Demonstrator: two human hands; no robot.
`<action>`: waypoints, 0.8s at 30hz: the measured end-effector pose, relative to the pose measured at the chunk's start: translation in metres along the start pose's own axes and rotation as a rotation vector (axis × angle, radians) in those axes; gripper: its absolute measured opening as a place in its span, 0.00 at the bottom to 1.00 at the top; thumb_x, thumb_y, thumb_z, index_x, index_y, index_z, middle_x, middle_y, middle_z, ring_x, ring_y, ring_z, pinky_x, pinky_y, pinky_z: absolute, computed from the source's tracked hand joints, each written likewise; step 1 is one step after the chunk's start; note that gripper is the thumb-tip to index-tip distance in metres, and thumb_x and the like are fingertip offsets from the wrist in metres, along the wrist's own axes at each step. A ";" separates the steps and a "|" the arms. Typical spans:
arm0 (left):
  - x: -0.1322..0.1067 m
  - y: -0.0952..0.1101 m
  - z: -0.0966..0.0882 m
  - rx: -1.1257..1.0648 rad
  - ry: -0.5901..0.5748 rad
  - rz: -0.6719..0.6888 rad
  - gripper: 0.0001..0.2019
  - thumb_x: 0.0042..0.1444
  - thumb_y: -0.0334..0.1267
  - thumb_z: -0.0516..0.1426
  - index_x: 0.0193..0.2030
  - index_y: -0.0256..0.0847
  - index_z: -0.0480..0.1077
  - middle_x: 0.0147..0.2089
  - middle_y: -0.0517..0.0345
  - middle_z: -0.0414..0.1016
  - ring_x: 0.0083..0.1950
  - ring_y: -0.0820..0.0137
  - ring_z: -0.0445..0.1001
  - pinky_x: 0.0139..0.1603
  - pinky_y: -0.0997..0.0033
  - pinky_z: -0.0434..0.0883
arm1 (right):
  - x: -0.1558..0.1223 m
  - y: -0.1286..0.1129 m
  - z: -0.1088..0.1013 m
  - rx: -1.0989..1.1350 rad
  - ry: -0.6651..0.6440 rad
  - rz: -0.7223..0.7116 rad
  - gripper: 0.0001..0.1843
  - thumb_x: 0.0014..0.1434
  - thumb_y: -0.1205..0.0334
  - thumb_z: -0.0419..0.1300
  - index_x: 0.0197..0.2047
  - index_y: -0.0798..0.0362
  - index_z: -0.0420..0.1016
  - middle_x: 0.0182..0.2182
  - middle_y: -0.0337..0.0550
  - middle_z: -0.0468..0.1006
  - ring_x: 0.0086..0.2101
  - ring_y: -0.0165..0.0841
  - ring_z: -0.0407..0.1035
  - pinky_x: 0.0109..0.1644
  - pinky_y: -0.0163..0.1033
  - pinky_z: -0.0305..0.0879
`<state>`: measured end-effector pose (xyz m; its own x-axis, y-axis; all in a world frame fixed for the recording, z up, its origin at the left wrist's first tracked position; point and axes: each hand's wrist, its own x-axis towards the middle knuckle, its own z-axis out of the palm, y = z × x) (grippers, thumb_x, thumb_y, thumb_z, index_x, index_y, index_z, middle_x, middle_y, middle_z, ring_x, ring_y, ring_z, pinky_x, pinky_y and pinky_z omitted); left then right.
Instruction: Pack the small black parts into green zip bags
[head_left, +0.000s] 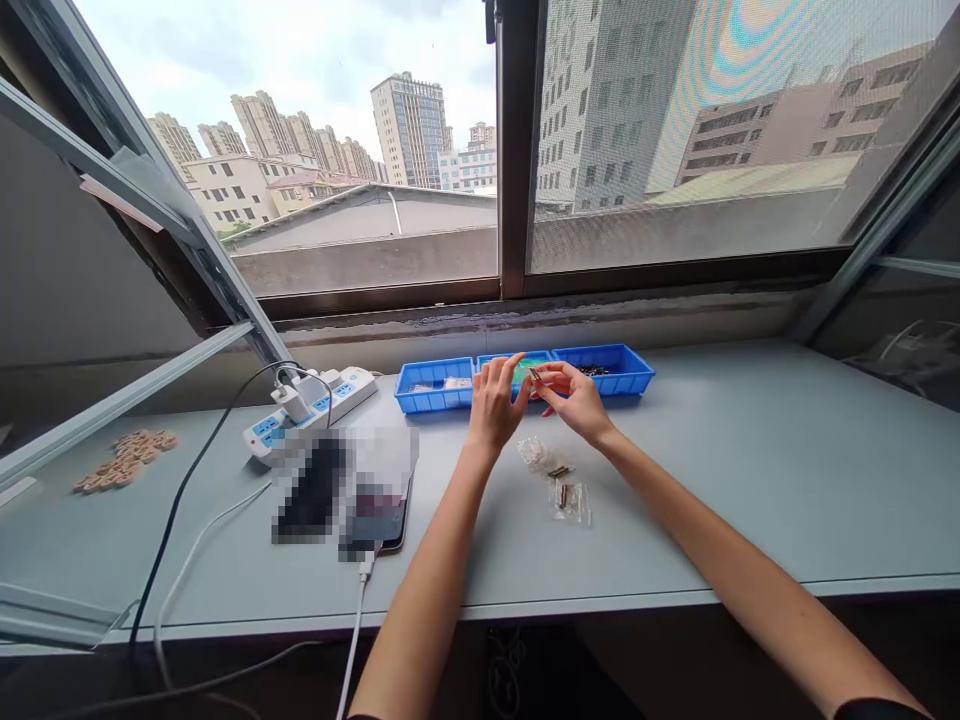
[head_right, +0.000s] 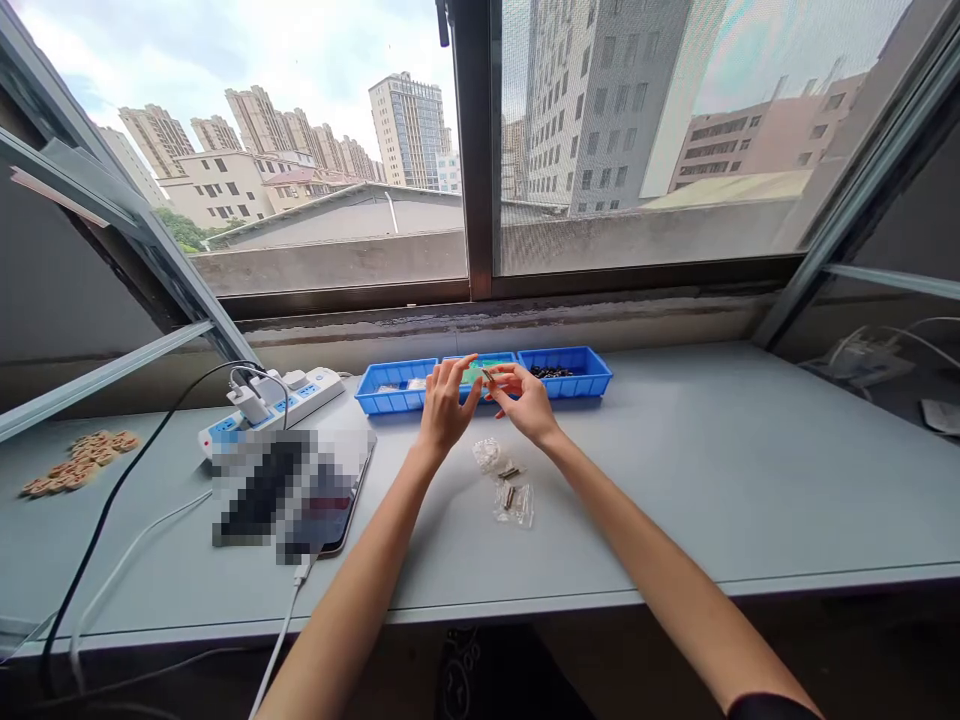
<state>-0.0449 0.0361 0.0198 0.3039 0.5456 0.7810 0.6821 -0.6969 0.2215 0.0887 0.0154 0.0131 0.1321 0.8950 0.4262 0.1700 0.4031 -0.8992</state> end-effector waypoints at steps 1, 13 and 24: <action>0.000 -0.002 0.000 0.003 0.003 -0.002 0.10 0.60 0.38 0.51 0.48 0.44 0.64 0.44 0.53 0.70 0.45 0.65 0.67 0.45 0.67 0.63 | 0.000 0.000 0.000 0.014 0.000 0.002 0.20 0.46 0.45 0.62 0.36 0.51 0.69 0.31 0.44 0.78 0.30 0.37 0.74 0.17 0.35 0.69; 0.003 -0.002 -0.004 0.001 0.004 0.051 0.03 0.57 0.33 0.53 0.33 0.43 0.66 0.38 0.57 0.69 0.40 0.68 0.67 0.42 0.69 0.62 | -0.004 -0.010 -0.009 -0.349 0.197 -0.297 0.14 0.54 0.50 0.56 0.27 0.50 0.75 0.39 0.47 0.75 0.32 0.35 0.72 0.20 0.36 0.69; 0.001 -0.006 0.003 -0.098 0.144 0.063 0.05 0.56 0.40 0.55 0.34 0.41 0.67 0.39 0.54 0.70 0.39 0.68 0.69 0.40 0.68 0.64 | -0.006 -0.008 -0.003 -0.332 0.242 -0.367 0.10 0.53 0.54 0.58 0.33 0.52 0.75 0.31 0.44 0.76 0.27 0.32 0.69 0.18 0.32 0.62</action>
<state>-0.0468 0.0416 0.0177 0.2406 0.4318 0.8693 0.5947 -0.7734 0.2196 0.0894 0.0061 0.0181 0.2200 0.6220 0.7515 0.5412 0.5631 -0.6245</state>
